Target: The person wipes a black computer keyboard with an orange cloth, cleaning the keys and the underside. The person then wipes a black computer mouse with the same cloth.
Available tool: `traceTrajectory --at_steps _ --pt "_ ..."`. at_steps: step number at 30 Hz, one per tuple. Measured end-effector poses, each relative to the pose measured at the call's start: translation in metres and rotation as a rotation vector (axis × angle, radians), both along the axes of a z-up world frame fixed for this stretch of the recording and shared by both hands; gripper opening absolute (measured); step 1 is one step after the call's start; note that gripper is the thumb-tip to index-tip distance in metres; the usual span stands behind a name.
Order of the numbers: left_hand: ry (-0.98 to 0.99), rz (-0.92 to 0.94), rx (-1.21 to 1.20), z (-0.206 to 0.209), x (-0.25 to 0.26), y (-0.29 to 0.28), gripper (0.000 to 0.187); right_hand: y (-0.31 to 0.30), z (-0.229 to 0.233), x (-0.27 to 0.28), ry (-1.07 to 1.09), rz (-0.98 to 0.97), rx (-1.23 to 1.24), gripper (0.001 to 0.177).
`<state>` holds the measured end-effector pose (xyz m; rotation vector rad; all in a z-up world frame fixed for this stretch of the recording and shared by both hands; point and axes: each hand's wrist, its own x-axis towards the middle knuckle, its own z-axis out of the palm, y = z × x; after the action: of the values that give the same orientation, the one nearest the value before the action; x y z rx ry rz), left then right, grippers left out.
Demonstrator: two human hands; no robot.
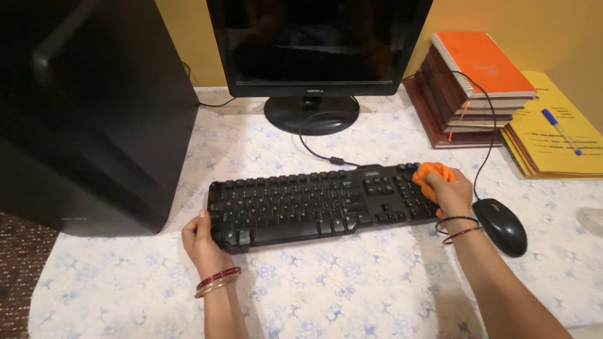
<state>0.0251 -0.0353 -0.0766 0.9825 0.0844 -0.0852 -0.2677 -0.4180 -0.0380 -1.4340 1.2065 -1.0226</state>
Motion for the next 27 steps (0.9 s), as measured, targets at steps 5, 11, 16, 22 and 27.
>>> traceTrajectory --at_steps 5,11,16,22,27 --pt "-0.101 -0.083 0.261 0.007 -0.006 -0.005 0.042 0.009 0.012 0.021 0.021 -0.117 -0.045 0.033" --pt "-0.3 -0.151 0.508 0.015 -0.007 -0.012 0.074 0.004 0.0 0.038 0.206 -0.122 -0.264 0.036" --pt "-0.545 -0.211 1.027 0.03 -0.006 -0.003 0.103 0.001 -0.004 0.023 0.144 -0.034 -0.112 0.037" --pt "-0.406 -0.139 1.515 0.048 -0.021 0.012 0.109 0.059 -0.005 -0.035 0.106 0.163 -0.426 0.053" --pt "-0.574 -0.01 1.31 0.036 -0.021 0.012 0.096 0.081 0.011 -0.032 0.479 0.206 -0.556 0.091"
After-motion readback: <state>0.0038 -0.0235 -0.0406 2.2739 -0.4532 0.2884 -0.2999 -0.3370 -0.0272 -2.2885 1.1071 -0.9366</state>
